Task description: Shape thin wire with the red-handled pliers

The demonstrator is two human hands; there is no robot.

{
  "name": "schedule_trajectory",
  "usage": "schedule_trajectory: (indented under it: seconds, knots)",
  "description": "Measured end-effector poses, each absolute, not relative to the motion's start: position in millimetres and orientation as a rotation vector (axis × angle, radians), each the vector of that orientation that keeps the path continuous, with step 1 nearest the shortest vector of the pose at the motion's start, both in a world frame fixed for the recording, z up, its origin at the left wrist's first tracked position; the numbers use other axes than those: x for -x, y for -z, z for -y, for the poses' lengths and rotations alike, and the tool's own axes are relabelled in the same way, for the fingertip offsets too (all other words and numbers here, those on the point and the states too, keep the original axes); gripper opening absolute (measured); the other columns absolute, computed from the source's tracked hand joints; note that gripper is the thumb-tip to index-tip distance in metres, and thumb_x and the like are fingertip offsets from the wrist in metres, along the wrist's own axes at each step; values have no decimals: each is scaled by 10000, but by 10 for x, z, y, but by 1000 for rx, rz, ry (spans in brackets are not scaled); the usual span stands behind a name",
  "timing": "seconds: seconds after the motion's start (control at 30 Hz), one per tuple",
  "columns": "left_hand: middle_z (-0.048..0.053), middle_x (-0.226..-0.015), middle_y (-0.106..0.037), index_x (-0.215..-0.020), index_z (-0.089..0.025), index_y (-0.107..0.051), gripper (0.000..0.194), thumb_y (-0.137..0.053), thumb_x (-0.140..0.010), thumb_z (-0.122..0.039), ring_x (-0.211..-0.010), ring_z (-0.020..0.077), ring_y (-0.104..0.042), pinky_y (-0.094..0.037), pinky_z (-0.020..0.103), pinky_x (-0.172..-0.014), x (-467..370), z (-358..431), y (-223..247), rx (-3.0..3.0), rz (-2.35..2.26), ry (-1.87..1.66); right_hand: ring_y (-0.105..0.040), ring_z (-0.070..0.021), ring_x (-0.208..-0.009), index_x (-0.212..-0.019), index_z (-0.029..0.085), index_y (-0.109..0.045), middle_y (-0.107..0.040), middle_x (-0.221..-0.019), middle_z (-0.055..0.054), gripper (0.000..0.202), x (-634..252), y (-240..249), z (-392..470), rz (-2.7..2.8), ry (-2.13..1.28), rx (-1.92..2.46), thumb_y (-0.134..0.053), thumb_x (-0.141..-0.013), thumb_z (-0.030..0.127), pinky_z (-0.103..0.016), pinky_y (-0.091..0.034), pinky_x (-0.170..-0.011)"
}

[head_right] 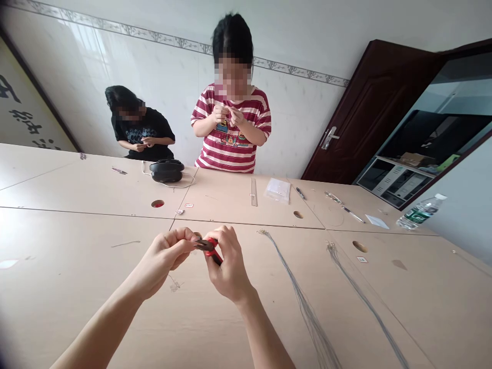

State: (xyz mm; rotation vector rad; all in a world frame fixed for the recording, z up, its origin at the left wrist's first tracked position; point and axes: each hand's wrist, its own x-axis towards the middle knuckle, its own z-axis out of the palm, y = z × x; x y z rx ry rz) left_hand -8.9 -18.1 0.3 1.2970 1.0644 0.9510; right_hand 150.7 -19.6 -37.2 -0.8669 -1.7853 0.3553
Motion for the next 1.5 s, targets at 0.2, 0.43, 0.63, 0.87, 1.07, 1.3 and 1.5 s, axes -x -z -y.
schedule_trajectory:
  seconds: [0.2, 0.43, 0.63, 0.87, 1.07, 1.3, 1.5]
  knots:
    - [-79, -555, -253, -693, -185, -518, 172, -566, -792, -317, -532, 91, -145, -113, 263, -521, 93, 172, -28, -1271, -1012, -924, -476, -162, -767, -850, 230, -463, -498, -805, -9, 107, -1503, 341, 221, 1777, -412, 898, -467, -923, 152, -288, -400, -652]
    - [-84, -544, -206, -687, -192, -517, 192, -581, -798, -335, -541, 100, -129, -102, 270, -524, 105, 169, -20, -1276, -1022, -911, -482, -160, -777, -843, 228, -460, -509, -819, -12, 103, -1510, 342, 224, 1768, -448, 897, -478, -923, 166, -284, -401, -649]
    - [-84, -546, -247, -689, -190, -519, 180, -597, -784, -322, -536, 96, -134, -106, 268, -526, 100, 159, -9, -1275, -1021, -923, -492, -160, -781, -851, 228, -481, -516, -824, -9, 84, -1506, 339, 224, 1757, -476, 915, -486, -924, 188, -293, -415, -680]
    - [-90, -516, -255, -668, -192, -508, 172, -593, -753, -314, -523, 92, -179, -158, 249, -533, 73, 147, -40, -1197, -1157, -1072, -516, -200, -848, -989, 226, -514, -533, -885, -27, 241, -1541, 385, 175, 1706, -384, 1122, -490, -792, 88, -362, -461, -771]
    - [-85, -538, -283, -688, -193, -527, 170, -604, -757, -327, -517, 89, -190, -154, 243, -514, 71, 115, 16, -1176, -1218, -1155, -519, -226, -858, -970, 224, -512, -565, -916, -45, 350, -1531, 412, 152, 1766, -316, 1253, -489, -677, 35, -408, -473, -791]
    - [-86, -536, -280, -668, -189, -513, 176, -602, -759, -310, -514, 82, -195, -164, 236, -505, 84, 99, 8, -1180, -1206, -1190, -521, -243, -927, -1001, 220, -522, -586, -961, -53, 384, -1507, 459, 144, 1800, -262, 1281, -492, -674, 21, -418, -457, -819]
    - [-82, -540, -307, -678, -189, -522, 174, -601, -771, -313, -508, 82, -207, -164, 228, -488, 83, 92, 28, -1206, -1218, -1181, -519, -239, -924, -993, 217, -522, -583, -961, -54, 379, -1491, 439, 150, 1814, -297, 1289, -486, -669, 23, -411, -458, -810]
